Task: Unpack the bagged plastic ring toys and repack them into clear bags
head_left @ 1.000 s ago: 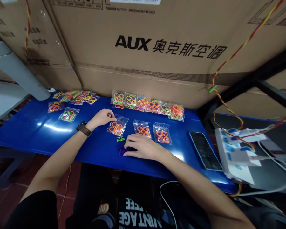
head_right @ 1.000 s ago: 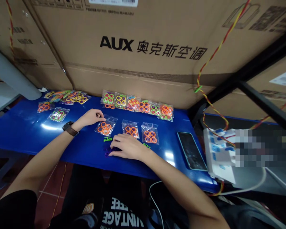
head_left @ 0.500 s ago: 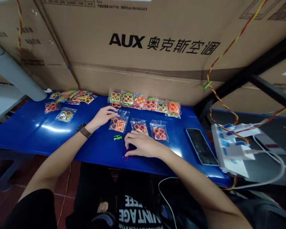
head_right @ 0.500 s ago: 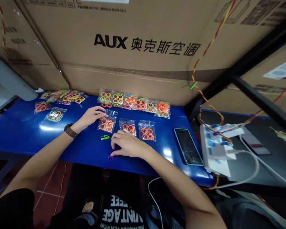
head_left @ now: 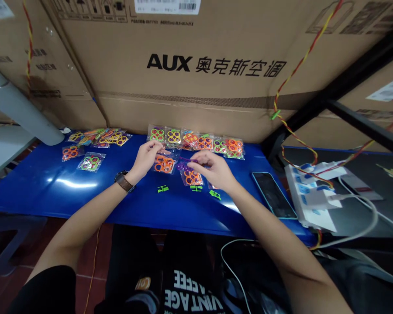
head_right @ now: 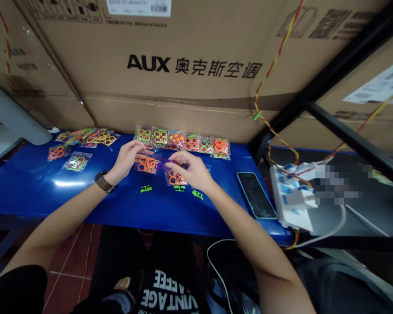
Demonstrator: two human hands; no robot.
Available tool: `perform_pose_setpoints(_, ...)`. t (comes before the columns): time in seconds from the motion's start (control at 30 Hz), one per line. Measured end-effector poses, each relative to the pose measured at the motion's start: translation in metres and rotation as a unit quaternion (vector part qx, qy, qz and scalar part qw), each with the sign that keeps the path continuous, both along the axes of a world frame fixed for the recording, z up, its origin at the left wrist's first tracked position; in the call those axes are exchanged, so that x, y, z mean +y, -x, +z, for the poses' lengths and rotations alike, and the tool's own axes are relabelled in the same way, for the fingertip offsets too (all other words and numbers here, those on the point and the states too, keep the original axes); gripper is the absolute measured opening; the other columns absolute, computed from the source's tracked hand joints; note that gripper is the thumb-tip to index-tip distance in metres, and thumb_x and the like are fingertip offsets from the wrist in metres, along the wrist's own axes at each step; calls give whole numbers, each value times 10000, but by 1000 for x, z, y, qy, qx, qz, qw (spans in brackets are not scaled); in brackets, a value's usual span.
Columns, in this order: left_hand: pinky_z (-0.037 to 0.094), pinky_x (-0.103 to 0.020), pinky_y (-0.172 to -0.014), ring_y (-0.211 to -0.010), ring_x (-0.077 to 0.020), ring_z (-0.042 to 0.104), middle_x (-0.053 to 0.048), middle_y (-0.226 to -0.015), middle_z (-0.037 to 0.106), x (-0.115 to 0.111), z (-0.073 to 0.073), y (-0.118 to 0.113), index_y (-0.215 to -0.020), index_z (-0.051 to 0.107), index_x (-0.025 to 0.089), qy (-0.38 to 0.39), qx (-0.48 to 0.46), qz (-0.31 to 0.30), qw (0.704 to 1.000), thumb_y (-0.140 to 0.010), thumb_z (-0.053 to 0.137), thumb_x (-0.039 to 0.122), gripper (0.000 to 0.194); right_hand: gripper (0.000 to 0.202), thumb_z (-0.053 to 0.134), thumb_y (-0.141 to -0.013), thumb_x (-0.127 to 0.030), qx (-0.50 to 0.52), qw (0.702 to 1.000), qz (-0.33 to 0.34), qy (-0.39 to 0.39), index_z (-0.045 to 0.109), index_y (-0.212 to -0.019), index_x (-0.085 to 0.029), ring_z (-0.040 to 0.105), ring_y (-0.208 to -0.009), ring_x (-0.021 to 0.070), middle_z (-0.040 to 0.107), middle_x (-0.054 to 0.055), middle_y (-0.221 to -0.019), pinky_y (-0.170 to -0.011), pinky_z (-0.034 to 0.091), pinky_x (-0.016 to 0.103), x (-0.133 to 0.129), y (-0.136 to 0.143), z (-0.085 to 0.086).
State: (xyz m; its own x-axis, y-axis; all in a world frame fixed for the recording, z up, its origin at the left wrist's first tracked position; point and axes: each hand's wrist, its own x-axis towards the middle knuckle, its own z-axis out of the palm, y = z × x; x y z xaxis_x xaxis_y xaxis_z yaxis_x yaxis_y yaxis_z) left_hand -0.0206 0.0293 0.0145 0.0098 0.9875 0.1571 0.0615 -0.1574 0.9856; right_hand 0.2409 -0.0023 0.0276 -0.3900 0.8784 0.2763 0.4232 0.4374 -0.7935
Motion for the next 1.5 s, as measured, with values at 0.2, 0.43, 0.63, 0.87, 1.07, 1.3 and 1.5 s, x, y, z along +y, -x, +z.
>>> perform_pose_setpoints(0.2, 673, -411, -845, -900, -240, 815, -69, -954, 818, -23, -6, -24, -958, 696, 207, -121, 13, 10, 993, -1020, 626, 432, 243, 324, 524, -1073, -426, -89, 973, -97, -192, 753, -1230, -260, 721, -1085, 273, 782, 101, -1202, -1022, 546, 484, -2, -2, 23)
perform_pose_setpoints(0.43, 623, -419, -1025, -1104, -232, 783, -100, -1184, 819, -49, 1, -27, -1168, 769, 198, -187, 87, 5, 978, -1094, 544, 443, 341, 409, 454, -1102, -275, -190, 952, -14, -239, 684, -1432, -349, 664, -1279, 253, 735, 34, -1397, -1108, 508, 468, -1, -4, -4)
perform_pose_setpoints(0.63, 618, -412, -1039, -1128, -234, 773, -90, -1222, 811, -50, 2, -28, -1202, 778, 206, -179, 87, -16, 980, -1098, 543, 446, 351, 472, 396, -1104, -212, -210, 946, -22, -245, 641, -1485, -342, 630, -1338, 245, 697, 27, -1464, -1138, 484, 459, -2, -7, -3)
perform_pose_setpoints(0.87, 607, -413, -1052, -1132, -236, 768, -86, -1222, 809, -53, 2, -31, -1185, 780, 207, -148, 53, -41, 987, -1090, 560, 449, 340, 428, 418, -1116, -236, -207, 952, -14, -224, 636, -1478, -302, 662, -1264, 242, 726, 59, -1413, -1112, 498, 455, 0, -1, 0)
perform_pose_setpoints(1.07, 612, -395, -1012, -1084, -231, 776, -86, -1151, 826, -51, 3, -33, -1121, 792, 191, -140, 36, -38, 989, -1073, 592, 442, 325, 331, 483, -1124, -317, -83, 968, 20, -237, 720, -1346, -252, 693, -1217, 213, 768, 84, -1294, -1102, 533, 407, -1, 11, -2)
perform_pose_setpoints(1.3, 600, -373, -994, -1081, -230, 771, -95, -1142, 822, -51, 1, -34, -1103, 793, 182, -148, 50, -19, 988, -1077, 580, 446, 340, 271, 648, -1049, -348, 37, 987, -53, -148, 744, -1300, -309, 736, -868, 185, 806, 32, -1124, -835, 623, 359, -1, 25, -18)
perform_pose_setpoints(1.5, 623, -373, -959, -1046, -223, 785, -87, -1147, 814, -51, -4, -32, -1166, 775, 199, -109, 31, -18, 993, -1079, 574, 455, 338, 257, 597, -1068, -308, 20, 980, -73, -185, 766, -1261, -287, 743, -941, 209, 794, 57, -1143, -921, 614, 407, 0, 17, -9)
